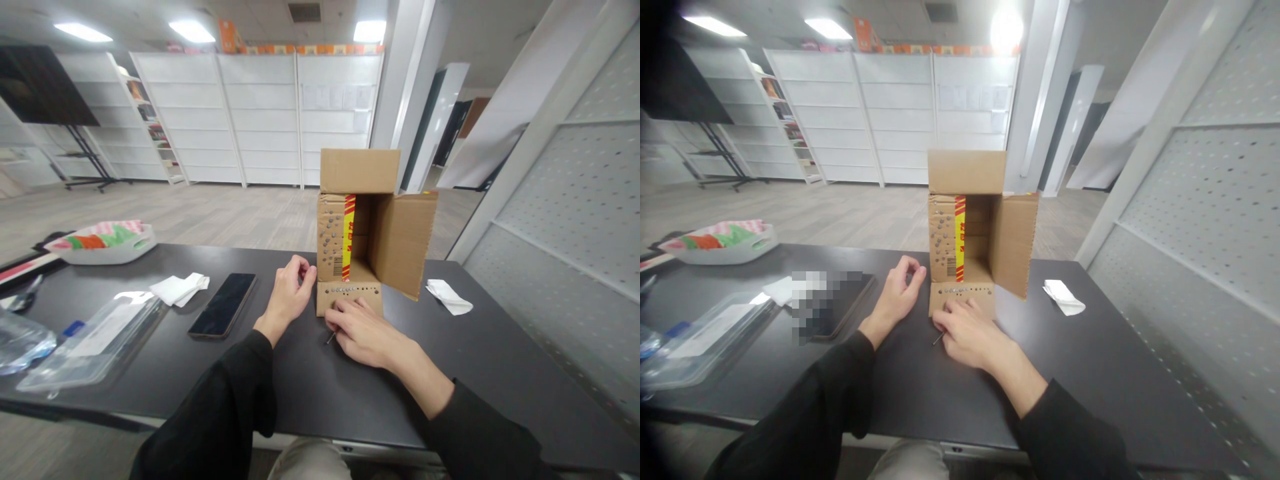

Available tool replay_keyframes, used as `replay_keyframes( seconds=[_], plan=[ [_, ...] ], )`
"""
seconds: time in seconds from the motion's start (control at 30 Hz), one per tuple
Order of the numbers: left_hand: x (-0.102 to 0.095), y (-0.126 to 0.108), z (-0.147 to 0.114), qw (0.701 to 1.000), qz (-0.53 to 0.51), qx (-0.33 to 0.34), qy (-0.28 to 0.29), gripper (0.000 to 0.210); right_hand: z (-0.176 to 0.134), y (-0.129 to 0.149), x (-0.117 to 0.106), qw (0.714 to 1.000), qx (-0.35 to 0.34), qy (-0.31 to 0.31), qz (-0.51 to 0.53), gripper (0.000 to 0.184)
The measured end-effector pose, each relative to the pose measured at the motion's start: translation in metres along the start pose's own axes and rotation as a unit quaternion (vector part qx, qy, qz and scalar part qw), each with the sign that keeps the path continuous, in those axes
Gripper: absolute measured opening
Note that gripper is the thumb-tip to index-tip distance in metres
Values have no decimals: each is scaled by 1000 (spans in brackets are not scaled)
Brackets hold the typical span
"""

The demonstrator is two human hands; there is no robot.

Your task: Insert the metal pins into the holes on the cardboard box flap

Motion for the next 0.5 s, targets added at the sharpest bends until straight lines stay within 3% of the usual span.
replay_keyframes(
  seconds=[0.33,0.5],
  plan=[
    [0,0,0,1000,3,-5,4,21,-1,-18,-15,983,-19,-139,119,17],
    [0,1,0,1000,3,-11,5,20,-4,-34,-21,963,27,-234,129,8]
  ],
)
Point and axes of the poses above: each hand's wrist, its own z-axis towards the middle knuckle, its own x-axis out of the palm, y = z × x, the point moved 4 cm from there along z, towards the middle knuckle, and after that the axes turned 1 degree about x, right-handed, at the moved point
